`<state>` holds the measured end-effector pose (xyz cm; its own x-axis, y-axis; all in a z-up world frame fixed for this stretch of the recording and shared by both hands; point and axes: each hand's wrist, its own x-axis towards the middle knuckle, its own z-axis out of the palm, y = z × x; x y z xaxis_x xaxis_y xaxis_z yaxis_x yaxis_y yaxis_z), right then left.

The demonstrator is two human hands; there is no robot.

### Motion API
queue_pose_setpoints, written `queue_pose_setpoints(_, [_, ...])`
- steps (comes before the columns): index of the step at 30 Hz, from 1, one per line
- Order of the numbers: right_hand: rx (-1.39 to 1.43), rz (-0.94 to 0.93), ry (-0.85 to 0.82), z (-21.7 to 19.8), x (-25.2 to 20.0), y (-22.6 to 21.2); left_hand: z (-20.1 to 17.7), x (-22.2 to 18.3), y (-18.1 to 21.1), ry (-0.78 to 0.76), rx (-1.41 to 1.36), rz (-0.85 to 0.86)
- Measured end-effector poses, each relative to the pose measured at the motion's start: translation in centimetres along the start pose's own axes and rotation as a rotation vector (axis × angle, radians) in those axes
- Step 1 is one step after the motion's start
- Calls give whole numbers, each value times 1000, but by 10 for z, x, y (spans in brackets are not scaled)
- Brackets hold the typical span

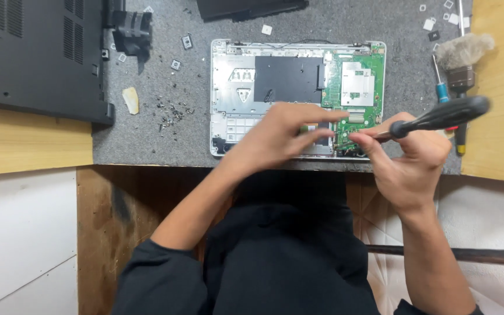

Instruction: The person is assembling internal components of a laptop, specifically installing the battery and connecting internal cables using a screwdriver.

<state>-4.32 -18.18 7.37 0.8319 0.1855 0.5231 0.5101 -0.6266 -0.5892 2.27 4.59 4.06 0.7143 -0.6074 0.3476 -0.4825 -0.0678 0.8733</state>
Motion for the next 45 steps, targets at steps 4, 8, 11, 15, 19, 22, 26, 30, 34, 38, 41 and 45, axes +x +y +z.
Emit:
queue_pose_setpoints(4, [24, 174, 222, -17, -17, 37, -76, -2, -12, 600, 337, -162])
queue_pose_setpoints(8, [-54, 353, 204, -26, -9, 94, -128, 3, -70, 867, 432, -467])
queue_pose_setpoints(11, [-329, 492, 31, -19, 2, 118, -140, 15, -100, 871, 306, -605])
queue_pose_setpoints(15, [-709, 523, -184, 1, 8, 130, -143, 29, -118, 937, 228, -510])
queue_pose_setpoints(19, [-688, 577, -177, 8, 11, 129, -142, 28, -139, 1055, -258, -339])
queue_pose_setpoints(22, [-579, 555, -172, 3, 10, 130, -136, 17, -126, 1002, -375, -302])
queue_pose_setpoints(26, [-484, 521, -139, -4, 7, 102, -121, -7, -78, 1012, -473, -337])
queue_pose_setpoints(30, [-459, 105, 41, 5, 15, 23, -102, -28, -24, 848, -516, -379])
queue_pose_setpoints(34, [-205, -62, -318, 17, 32, -32, -72, -55, -24, 717, -523, -422])
queue_pose_setpoints(38, [-147, -189, -681, 42, 59, -24, -62, -72, -37, 689, -569, -502])
queue_pose_setpoints(41, [-85, -110, -736, 60, 62, -17, -66, -81, -42, 664, -638, -574])
queue_pose_setpoints(45, [-51, -90, -686, 68, 64, -22, -73, -85, -43, 623, -623, -646])
